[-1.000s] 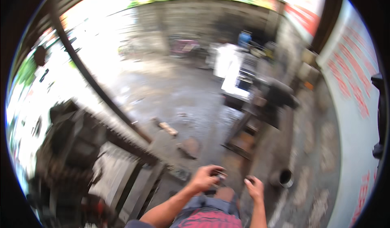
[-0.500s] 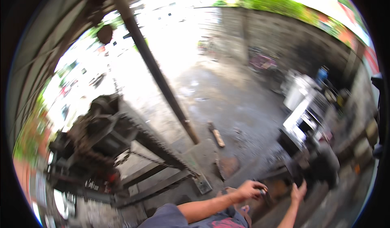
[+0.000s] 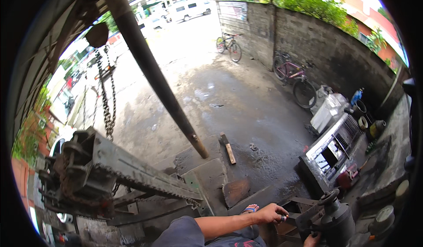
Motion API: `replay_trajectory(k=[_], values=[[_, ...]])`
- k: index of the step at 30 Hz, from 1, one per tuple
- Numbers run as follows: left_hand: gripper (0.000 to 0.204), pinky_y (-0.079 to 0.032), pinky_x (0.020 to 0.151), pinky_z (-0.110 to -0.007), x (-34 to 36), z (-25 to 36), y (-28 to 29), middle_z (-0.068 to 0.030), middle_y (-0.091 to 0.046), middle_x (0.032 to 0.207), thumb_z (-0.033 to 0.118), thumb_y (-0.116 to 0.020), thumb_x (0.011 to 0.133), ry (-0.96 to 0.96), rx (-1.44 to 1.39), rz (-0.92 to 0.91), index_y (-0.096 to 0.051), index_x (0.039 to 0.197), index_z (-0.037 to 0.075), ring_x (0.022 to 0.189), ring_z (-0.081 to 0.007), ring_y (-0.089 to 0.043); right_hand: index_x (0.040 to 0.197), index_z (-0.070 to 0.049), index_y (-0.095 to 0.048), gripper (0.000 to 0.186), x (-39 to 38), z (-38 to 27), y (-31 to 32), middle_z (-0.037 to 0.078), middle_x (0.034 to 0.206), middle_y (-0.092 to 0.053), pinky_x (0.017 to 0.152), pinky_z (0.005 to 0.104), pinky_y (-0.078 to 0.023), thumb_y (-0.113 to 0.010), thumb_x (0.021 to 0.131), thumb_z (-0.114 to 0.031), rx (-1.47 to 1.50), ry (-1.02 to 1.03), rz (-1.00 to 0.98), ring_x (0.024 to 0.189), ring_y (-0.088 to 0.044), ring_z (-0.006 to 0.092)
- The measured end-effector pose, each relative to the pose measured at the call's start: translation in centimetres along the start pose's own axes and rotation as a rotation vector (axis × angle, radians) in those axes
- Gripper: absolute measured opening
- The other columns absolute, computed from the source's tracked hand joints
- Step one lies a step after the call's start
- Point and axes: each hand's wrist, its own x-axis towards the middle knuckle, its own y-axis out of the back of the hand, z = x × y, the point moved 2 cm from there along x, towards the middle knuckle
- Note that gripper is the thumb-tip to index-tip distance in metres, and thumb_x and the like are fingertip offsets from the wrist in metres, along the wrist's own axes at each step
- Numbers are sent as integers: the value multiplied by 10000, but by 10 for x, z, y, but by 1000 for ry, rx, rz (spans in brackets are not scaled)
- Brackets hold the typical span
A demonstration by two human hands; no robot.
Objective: The person repeatedly grinds small metal parts on a bench grinder, then returns to a workbench to assemble or adjust components by hand. The person handles small cylindrical and threaded metal pieces, washers, and nuts, moving between the grinder and the bench.
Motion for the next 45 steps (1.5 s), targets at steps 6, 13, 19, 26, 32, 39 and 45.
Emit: replay_trajectory(k=[6, 13, 19, 26, 32, 39, 45], values=[[307, -569, 774, -283, 68, 31, 11, -60, -718, 1038, 92, -700, 961, 107, 84, -76, -672, 1242, -29, 886, -128, -673, 1389, 43, -542, 614, -87, -103, 48, 233, 1269, -670, 1023, 429, -499, -716, 812, -75, 398, -190, 93, 1154, -646, 391], [258, -615, 777, -297, 109, 7, -40, -92, -702, 1090, -13, -626, 970, 238, 28, -86, -635, 1228, -5, 935, -159, -699, 1202, 41, -704, 268, -79, -181, 54, 92, 974, -740, 749, 261, -577, -663, 988, -114, 1303, -254, -248, 829, -699, 132], [261, -620, 776, -310, 133, 7, -62, -95, -667, 1150, 21, -629, 989, 343, -81, -44, -621, 1250, 12, 967, -179, -683, 1185, 38, -717, 250, -46, -183, 66, 86, 1059, -744, 809, 268, -576, -696, 959, -66, 1131, -224, -133, 920, -699, 133], [297, -609, 811, -338, 147, 1, -58, -83, -655, 1174, -7, -640, 964, 411, -313, -38, -626, 1258, 26, 985, -192, -677, 1122, 45, -732, 219, -28, -177, 64, 84, 1033, -750, 829, 278, -547, -697, 957, -96, 1097, -227, -181, 932, -687, 137], [282, -631, 828, -372, 164, 1, -48, -118, -708, 1068, 159, -588, 1046, 529, -367, -98, -610, 1250, -33, 935, -226, -715, 1057, 17, -725, 188, -9, -183, 88, 169, 1001, -702, 836, 380, -528, -676, 907, -86, 602, 45, -72, 940, -681, 327], [211, -628, 833, -383, 175, -11, -51, -114, -707, 1033, 159, -592, 1036, 599, -549, -31, -653, 1152, -7, 912, -223, -703, 1080, 7, -714, 191, -3, -192, 91, 177, 1016, -701, 841, 385, -527, -664, 930, -98, 576, 34, 3, 944, -681, 327], [186, -613, 855, -393, 178, -14, -56, -108, -724, 969, 168, -614, 1017, 579, -618, 13, -705, 1076, 18, 890, -223, -700, 1057, 13, -716, 172, 0, -196, 88, 170, 1003, -702, 832, 377, -520, -648, 944, -98, 653, -13, 40, 925, -681, 320]])
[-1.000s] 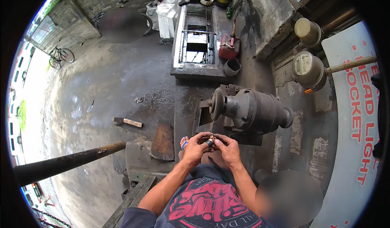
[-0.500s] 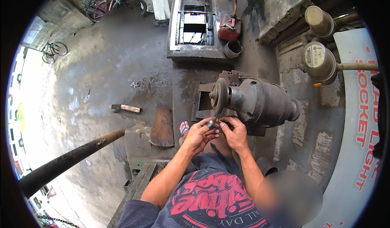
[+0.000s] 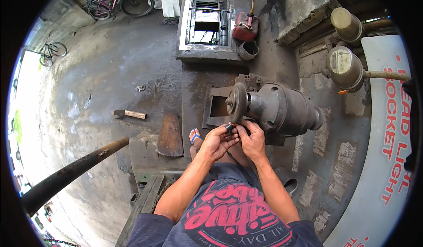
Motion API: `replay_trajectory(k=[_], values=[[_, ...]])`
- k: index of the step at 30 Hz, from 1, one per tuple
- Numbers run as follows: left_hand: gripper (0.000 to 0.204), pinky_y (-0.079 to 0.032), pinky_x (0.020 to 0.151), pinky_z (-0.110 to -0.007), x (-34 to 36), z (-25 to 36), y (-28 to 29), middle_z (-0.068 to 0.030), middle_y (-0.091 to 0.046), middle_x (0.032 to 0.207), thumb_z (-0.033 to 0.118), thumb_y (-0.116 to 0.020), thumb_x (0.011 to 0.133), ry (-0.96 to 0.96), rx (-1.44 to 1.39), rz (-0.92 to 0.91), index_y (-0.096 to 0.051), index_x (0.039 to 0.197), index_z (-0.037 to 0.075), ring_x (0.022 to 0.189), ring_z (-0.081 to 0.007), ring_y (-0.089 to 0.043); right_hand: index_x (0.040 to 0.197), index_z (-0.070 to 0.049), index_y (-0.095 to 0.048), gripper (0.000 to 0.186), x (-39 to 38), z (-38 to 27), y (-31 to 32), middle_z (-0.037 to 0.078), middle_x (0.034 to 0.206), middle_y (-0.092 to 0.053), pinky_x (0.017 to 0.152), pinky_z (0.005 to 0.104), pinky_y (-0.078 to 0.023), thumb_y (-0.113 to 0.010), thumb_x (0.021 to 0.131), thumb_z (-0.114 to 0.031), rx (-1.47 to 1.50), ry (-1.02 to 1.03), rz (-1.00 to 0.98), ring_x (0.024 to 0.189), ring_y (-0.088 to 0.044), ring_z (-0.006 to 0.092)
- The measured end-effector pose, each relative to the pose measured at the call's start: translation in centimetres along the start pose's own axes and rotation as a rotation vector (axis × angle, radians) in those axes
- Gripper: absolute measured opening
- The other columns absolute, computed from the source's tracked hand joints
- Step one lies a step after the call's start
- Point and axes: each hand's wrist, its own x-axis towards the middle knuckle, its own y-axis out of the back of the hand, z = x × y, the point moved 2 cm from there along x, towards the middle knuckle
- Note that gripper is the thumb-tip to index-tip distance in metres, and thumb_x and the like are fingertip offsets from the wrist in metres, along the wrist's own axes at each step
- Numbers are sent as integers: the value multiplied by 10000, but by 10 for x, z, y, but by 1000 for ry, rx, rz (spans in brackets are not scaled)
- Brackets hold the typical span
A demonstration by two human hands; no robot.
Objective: The person repeatedly grinds small metal parts on a bench grinder, then returns to a workbench to assemble or adjust components by hand. The person handles small cylindrical and threaded metal pieces, washers, and nuts, moving between the grinder and the bench.
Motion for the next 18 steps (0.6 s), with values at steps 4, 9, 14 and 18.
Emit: replay_trajectory(k=[4, 9, 14, 18], values=[[193, -614, 844, -392, 3, -1, 0, -108, -720, 947, 171, -601, 1020, -3, -22, 20, -705, 1066, 14, 874, -224, -698, 1056, 16, -716, 181, 3, 4, -3, 166, 978, -707, 823, 375, -517, -639, 954, -112, 13, -33, -3, 913, -683, 317], [201, -617, 821, -390, 6, -2, -1, -108, -712, 926, 169, -585, 1025, 6, -35, 26, -700, 1062, 9, 854, -222, -694, 1051, 21, -721, 195, 5, 8, -6, 158, 931, -731, 791, 364, -521, -632, 969, -131, 71, -91, 6, 854, -692, 267], [205, -620, 805, -388, 4, -3, 0, -104, -713, 920, 181, -576, 1033, 18, -8, 13, -683, 1092, 16, 837, -220, -697, 1029, 33, -725, 226, 3, 10, -6, 153, 889, -748, 739, 339, -527, -627, 990, -167, 146, -162, 22, 787, -687, 198], [203, -624, 787, -383, 4, -5, 1, -94, -717, 916, 193, -567, 1042, 18, -17, -34, -675, 1105, 33, 825, -215, -703, 1011, 35, -729, 246, 3, 11, -8, 134, 846, -744, 711, 334, -527, -626, 997, -188, 84, -188, 17, 744, -674, 182]])
